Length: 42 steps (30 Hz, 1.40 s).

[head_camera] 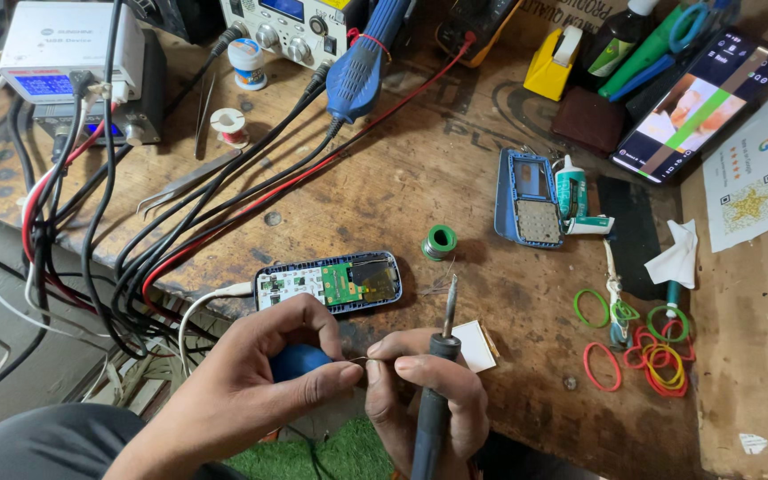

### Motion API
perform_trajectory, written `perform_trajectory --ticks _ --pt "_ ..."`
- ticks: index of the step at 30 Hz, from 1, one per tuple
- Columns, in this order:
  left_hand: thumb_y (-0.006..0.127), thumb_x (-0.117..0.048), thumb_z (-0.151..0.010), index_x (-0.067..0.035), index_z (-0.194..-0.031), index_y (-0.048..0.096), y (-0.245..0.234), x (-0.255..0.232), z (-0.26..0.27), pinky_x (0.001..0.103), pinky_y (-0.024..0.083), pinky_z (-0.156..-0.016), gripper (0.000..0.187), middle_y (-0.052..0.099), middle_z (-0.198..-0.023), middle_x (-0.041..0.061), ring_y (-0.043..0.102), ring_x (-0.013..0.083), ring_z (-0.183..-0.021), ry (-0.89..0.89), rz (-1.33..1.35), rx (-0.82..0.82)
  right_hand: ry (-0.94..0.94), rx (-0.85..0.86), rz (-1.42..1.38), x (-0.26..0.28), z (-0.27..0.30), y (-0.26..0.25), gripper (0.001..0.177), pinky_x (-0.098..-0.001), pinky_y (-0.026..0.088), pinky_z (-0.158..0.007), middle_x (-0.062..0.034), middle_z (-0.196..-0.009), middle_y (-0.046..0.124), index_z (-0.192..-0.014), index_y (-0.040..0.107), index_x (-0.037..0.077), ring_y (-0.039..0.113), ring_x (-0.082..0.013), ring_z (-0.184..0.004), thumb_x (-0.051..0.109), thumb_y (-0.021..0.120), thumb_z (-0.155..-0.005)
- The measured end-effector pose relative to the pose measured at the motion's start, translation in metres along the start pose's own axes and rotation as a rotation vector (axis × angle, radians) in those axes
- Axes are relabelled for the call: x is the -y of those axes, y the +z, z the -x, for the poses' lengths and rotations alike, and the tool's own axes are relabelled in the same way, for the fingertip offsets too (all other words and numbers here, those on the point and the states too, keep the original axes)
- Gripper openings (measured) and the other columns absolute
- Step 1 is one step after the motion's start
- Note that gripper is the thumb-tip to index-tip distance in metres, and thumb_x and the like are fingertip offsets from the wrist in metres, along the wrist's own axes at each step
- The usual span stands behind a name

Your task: The person uses a metal spudger and a soldering iron to work on a disassembled mobile phone's motherboard. They remove the battery, apply solder to the battery connector, and then solder components on the phone's circuit board.

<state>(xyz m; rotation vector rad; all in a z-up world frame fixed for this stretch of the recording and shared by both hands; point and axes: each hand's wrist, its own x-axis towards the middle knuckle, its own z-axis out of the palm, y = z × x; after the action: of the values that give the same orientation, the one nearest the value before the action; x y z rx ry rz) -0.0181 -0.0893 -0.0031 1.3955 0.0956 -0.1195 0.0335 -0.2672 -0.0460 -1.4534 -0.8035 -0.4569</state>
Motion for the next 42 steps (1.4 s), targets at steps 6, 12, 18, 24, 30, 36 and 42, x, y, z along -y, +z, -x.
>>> perform_trajectory --ticks 6,12,18,24,30,36,42 --pt "0.081 -0.02 -0.091 -0.006 -0.104 0.078 -0.004 -0.002 0.003 0.023 0.042 -0.048 0.02 0.067 -0.073 0.004 0.056 0.0087 -0.058 -0.157 -0.13 -0.046 0.023 -0.017 -0.049 -0.001 0.003 -0.002 0.041 -0.0309 0.06 -0.079 -0.0163 -0.103 0.069 -0.122 0.046 0.014 0.07 -0.0169 -0.091 -0.008 0.068 -0.096" --pt "0.082 -0.017 -0.084 -0.005 -0.095 0.083 -0.004 -0.005 -0.003 0.025 0.055 -0.07 0.017 0.077 -0.085 0.002 0.07 0.0086 -0.08 0.278 -0.28 -0.069 0.022 -0.006 -0.084 0.001 0.001 -0.001 0.039 -0.0314 0.061 -0.082 -0.0165 -0.105 0.069 -0.124 0.047 0.013 0.07 -0.0178 -0.094 -0.008 0.067 -0.097" --pt "0.083 -0.02 -0.081 -0.005 -0.089 0.084 -0.005 -0.006 -0.003 0.029 0.054 -0.07 0.016 0.076 -0.083 0.004 0.07 0.0124 -0.079 0.262 -0.317 -0.139 -0.075 -0.03 0.026 -0.002 -0.004 0.005 0.042 -0.0294 0.062 -0.078 -0.0139 -0.1 0.071 -0.121 0.047 0.013 0.073 -0.0175 -0.089 -0.007 0.072 -0.094" --pt "0.081 -0.02 -0.084 -0.005 -0.085 0.083 -0.002 -0.008 -0.004 0.029 0.055 -0.07 0.015 0.078 -0.082 0.004 0.072 0.0134 -0.078 0.24 -0.366 -0.174 -0.082 -0.06 0.049 -0.001 -0.004 0.007 0.041 -0.0291 0.062 -0.08 -0.0137 -0.1 0.071 -0.121 0.047 0.013 0.074 -0.0173 -0.09 -0.006 0.072 -0.095" --pt "0.085 -0.015 -0.078 -0.004 -0.092 0.078 -0.002 -0.01 0.001 0.028 0.058 -0.071 0.019 0.077 -0.088 0.005 0.075 0.0138 -0.08 0.511 -0.463 -0.174 0.009 -0.028 -0.064 -0.001 0.003 0.001 0.04 -0.0319 0.063 -0.083 -0.0171 -0.107 0.07 -0.124 0.048 0.013 0.072 -0.0192 -0.095 -0.009 0.069 -0.097" --pt "0.084 -0.012 -0.078 -0.004 -0.098 0.077 -0.004 -0.01 0.001 0.027 0.059 -0.075 0.023 0.076 -0.093 0.005 0.076 0.0149 -0.085 0.591 -0.479 -0.142 -0.04 -0.031 -0.054 -0.006 0.002 0.004 0.041 -0.0317 0.064 -0.084 -0.0172 -0.107 0.07 -0.125 0.049 0.013 0.074 -0.0192 -0.096 -0.009 0.069 -0.097" --pt "0.083 -0.01 -0.079 -0.004 -0.097 0.075 -0.004 -0.01 0.001 0.027 0.059 -0.078 0.021 0.075 -0.095 0.005 0.075 0.0146 -0.088 0.614 -0.508 -0.143 -0.078 -0.044 -0.005 -0.008 0.001 0.004 0.042 -0.0303 0.063 -0.083 -0.0159 -0.104 0.071 -0.123 0.049 0.012 0.075 -0.0186 -0.094 -0.008 0.072 -0.095"
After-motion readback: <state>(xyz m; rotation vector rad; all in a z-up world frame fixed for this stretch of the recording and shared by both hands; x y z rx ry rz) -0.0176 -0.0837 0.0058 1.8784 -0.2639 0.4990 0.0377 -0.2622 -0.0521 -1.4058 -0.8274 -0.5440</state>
